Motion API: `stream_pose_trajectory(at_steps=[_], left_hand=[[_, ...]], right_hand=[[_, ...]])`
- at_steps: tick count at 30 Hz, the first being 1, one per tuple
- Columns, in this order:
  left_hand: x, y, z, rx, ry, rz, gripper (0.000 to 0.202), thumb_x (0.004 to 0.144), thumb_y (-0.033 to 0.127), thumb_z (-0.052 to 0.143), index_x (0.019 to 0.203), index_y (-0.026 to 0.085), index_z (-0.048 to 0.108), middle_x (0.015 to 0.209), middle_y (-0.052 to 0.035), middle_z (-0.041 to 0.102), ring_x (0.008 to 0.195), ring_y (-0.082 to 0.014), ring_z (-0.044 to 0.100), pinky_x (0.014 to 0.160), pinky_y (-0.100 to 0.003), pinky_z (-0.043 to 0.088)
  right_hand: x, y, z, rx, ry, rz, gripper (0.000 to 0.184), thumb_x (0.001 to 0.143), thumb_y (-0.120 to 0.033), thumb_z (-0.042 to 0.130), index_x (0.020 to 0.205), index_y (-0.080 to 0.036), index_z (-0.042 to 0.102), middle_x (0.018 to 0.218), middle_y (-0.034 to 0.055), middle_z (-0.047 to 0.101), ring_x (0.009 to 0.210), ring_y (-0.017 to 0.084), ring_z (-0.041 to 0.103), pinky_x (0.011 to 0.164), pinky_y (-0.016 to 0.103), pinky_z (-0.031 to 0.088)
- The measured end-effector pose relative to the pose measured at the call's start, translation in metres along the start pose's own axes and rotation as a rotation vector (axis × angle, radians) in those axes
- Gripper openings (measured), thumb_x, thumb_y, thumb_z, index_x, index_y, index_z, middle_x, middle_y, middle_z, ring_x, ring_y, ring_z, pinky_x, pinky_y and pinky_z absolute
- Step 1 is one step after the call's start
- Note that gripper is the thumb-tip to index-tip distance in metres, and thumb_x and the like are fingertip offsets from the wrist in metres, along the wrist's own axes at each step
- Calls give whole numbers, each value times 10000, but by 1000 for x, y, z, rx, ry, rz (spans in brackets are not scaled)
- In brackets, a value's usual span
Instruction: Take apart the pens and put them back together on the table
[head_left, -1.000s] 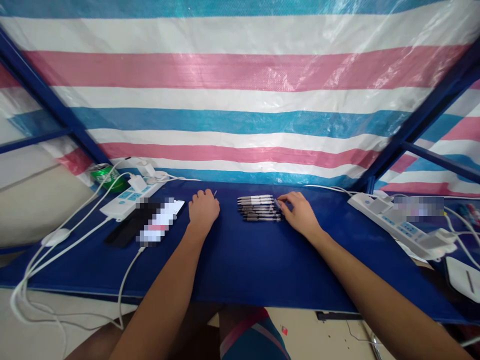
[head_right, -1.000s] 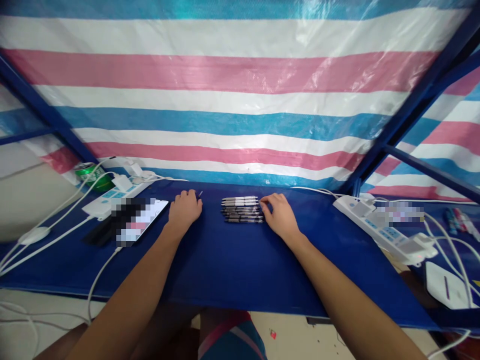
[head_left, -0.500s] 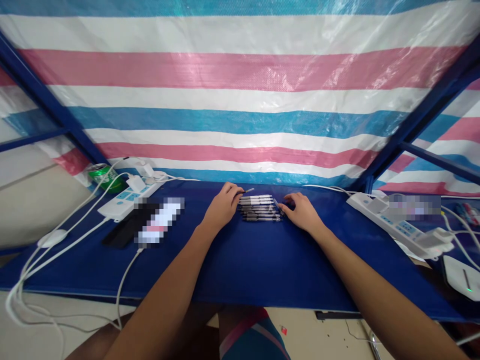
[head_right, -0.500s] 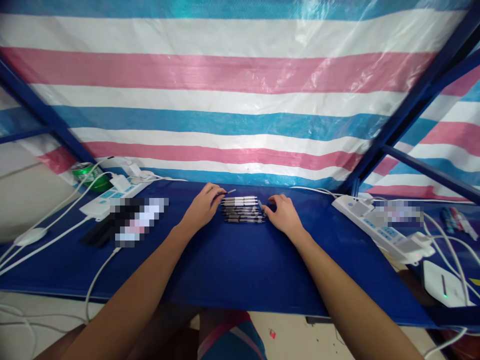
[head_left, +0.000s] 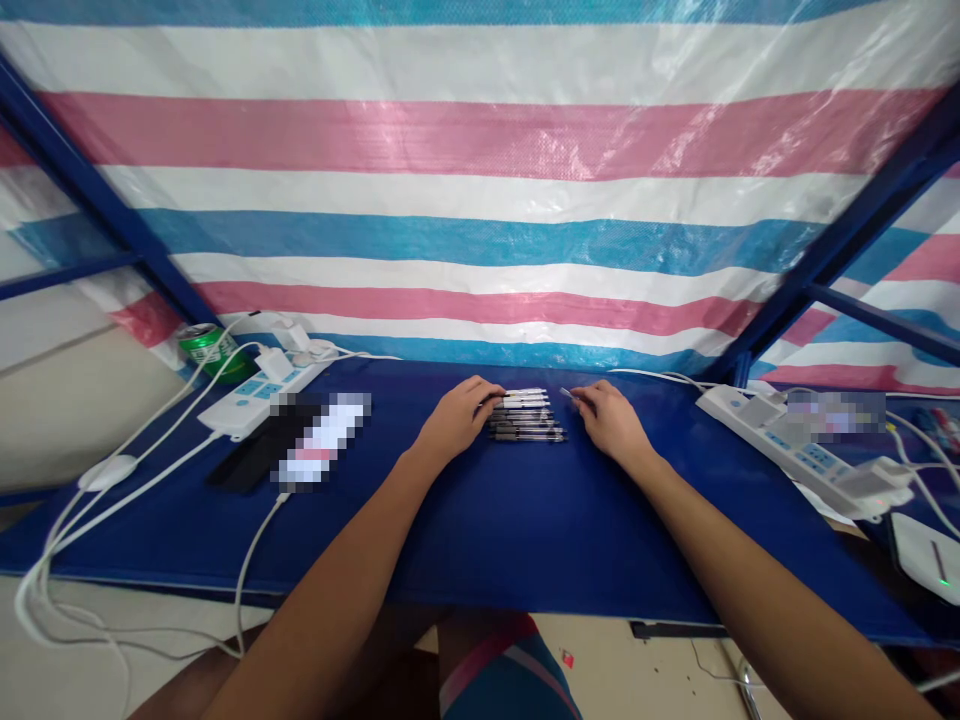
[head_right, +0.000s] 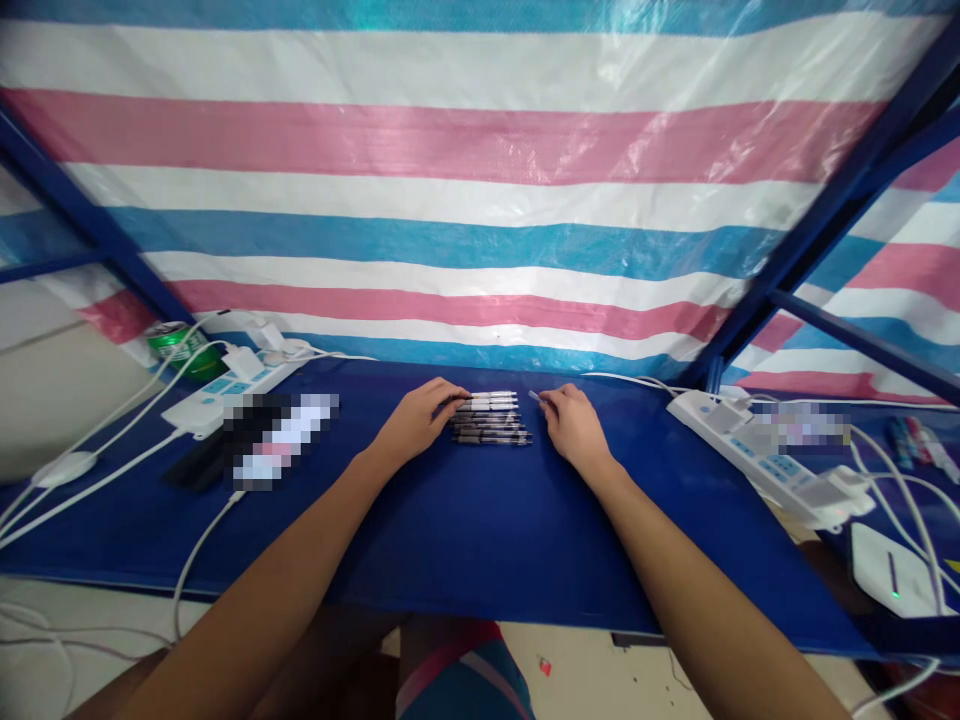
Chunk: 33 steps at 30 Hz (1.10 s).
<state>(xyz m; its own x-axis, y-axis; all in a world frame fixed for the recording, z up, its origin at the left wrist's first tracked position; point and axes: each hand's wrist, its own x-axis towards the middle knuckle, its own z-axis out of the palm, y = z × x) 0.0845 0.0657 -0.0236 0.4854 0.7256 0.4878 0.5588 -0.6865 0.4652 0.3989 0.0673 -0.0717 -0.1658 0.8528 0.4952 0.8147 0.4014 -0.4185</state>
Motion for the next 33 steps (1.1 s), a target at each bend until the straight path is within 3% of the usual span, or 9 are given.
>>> stream_pose_trajectory(at_steps=[7,18,25,29,33], left_hand=[[-1,2,4,-2,-43,40,291,1109,268,459,1231,228,720,1192,-85,707,1111,-225,678,1019,-385,541],[-1,6,7,-87,-70,40,293,1098,288,491,1221,243,753,1191,-84,732,1095,-223,702,1015,-383,552],[-2,12,17,-364,-137,-198,305,1042,411,611,1258,249,752,1025,-31,821,908,-212,774,868,-331,610],[-2,15,16,-535,-143,-282,378,1009,460,659,1310,241,725,995,-34,833,956,-233,793,861,-349,637],[-1,16,16,-559,-109,-278,418,925,458,768,1279,237,743,1041,-49,834,979,-247,790,884,-372,639]], right_hand=[[-2,-44,-16,251,-93,-239,281,1085,-304,515,1287,-259,706,1204,120,669,1129,274,681,1029,448,582],[-4,-51,-18,278,-78,-256,280,1054,-268,562,1279,-276,728,1194,122,687,1121,292,688,1003,476,600],[-8,-64,-13,390,-103,-314,222,1049,-267,581,1196,-278,748,1183,94,743,1099,261,730,989,439,607],[-9,-66,-13,465,-83,-227,189,1027,-349,641,1163,-284,755,1162,82,775,1056,270,747,947,439,617],[-10,-65,-13,589,-147,4,281,1017,-504,646,1101,-264,764,869,45,781,721,225,732,705,377,618]])
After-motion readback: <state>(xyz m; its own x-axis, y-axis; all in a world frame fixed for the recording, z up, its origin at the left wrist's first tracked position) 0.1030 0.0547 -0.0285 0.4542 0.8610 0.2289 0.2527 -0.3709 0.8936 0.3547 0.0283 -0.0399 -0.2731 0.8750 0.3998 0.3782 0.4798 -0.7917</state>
